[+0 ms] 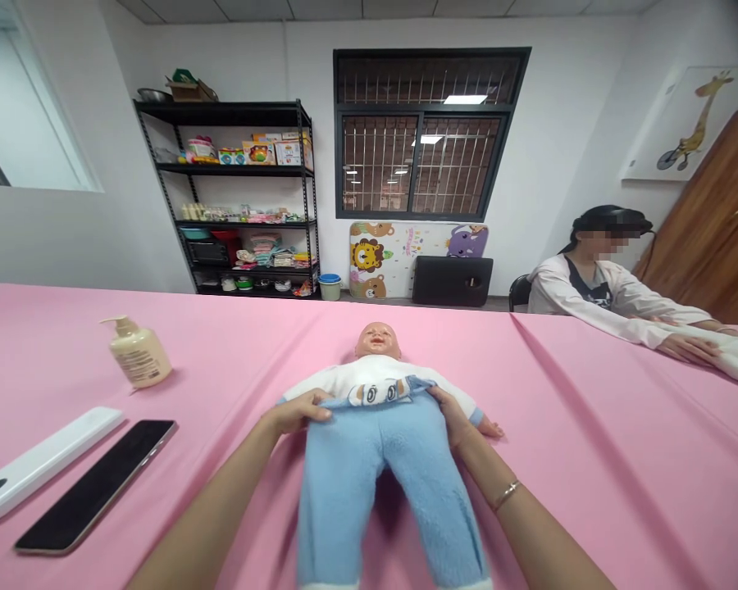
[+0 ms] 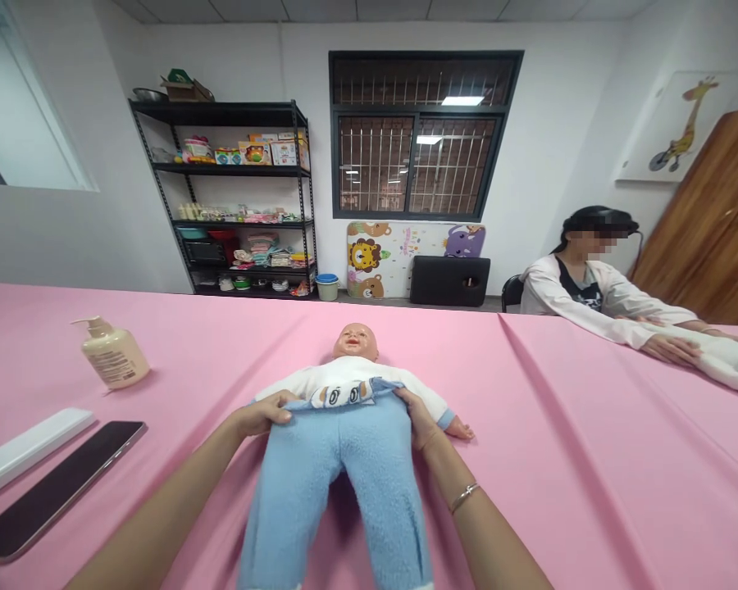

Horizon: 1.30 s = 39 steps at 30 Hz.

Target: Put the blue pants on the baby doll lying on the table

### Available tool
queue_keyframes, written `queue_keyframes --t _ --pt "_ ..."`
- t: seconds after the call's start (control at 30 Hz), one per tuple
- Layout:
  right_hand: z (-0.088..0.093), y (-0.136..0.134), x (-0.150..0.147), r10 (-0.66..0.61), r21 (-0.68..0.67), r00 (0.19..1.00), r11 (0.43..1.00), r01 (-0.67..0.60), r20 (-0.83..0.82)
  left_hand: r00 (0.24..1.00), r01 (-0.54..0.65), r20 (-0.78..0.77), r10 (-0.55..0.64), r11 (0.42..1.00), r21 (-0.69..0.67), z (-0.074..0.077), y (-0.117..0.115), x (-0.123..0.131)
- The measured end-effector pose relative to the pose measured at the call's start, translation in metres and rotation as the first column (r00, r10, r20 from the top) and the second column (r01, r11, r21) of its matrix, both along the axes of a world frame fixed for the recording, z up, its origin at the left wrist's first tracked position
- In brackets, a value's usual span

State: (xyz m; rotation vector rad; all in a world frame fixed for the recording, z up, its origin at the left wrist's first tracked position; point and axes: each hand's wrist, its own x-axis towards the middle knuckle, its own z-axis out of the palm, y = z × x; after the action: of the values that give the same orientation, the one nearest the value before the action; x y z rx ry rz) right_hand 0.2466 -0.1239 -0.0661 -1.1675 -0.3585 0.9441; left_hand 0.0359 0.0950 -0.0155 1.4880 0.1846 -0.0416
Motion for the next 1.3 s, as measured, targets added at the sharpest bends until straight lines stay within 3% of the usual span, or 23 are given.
queue_keyframes --t 0.07,0.17,0.23,0.33,0.4,0.47,0.53,0.63,0.8,0.9,1.03,1.17,1.3 --pt "0.015 -0.006 0.005 0.023 0.019 1.0 1.0 -0.023 -0.017 0.997 0.025 0.071 -0.021 0.998 -0.06 0.009 0.001 -0.003" --pt "0.03 -0.008 0.008 -0.012 0.161 0.992 0.987 -0.009 0.127 0.942 -0.227 0.224 0.248 0.967 -0.117 0.005 -0.001 0.005" --pt "0.026 -0.005 0.008 -0.068 0.192 0.973 0.981 0.026 0.219 0.863 -0.399 0.298 0.408 0.912 -0.094 -0.006 -0.002 0.016" --pt "0.006 0.005 0.006 -0.15 0.09 0.896 0.988 0.123 0.419 0.776 -0.565 0.376 0.506 0.823 0.06 -0.026 -0.004 0.031" --pt "-0.007 0.011 0.006 -0.194 0.047 0.808 0.978 0.202 0.556 0.775 -0.6 0.404 0.485 0.765 0.233 -0.034 -0.007 0.036" --pt "-0.014 0.015 0.005 -0.206 0.057 0.781 0.975 0.215 0.589 0.792 -0.595 0.423 0.441 0.716 0.366 -0.035 -0.011 0.037" --pt "-0.014 0.017 0.003 -0.175 0.084 0.836 0.984 0.154 0.52 0.812 -0.562 0.417 0.408 0.74 0.37 -0.032 -0.017 0.035" --pt "-0.008 0.016 -0.002 -0.083 0.115 0.94 0.992 0.047 0.33 0.843 -0.494 0.358 0.402 0.841 0.218 -0.024 -0.025 0.03" --pt "-0.002 0.014 -0.004 0.01 0.051 0.985 0.999 -0.019 0.175 0.915 -0.354 0.23 0.333 0.934 0.057 -0.021 -0.022 0.02" --pt "0.002 0.012 0.001 -0.028 0.067 0.975 0.998 0.014 0.221 0.909 -0.394 0.148 0.39 0.919 0.004 -0.022 -0.012 0.015" --pt "0.021 0.009 0.002 -0.128 0.115 0.97 0.988 0.106 0.207 0.87 -0.439 0.259 0.42 0.898 0.018 -0.01 -0.006 0.013" --pt "0.042 0.014 -0.009 -0.148 0.204 0.975 0.972 0.114 0.164 0.755 -0.581 0.411 0.512 0.812 0.056 0.004 -0.01 0.016" --pt "0.045 0.027 -0.011 -0.322 0.083 0.88 0.946 0.313 0.349 0.589 -0.788 0.482 0.648 0.593 0.166 -0.001 -0.012 0.019"
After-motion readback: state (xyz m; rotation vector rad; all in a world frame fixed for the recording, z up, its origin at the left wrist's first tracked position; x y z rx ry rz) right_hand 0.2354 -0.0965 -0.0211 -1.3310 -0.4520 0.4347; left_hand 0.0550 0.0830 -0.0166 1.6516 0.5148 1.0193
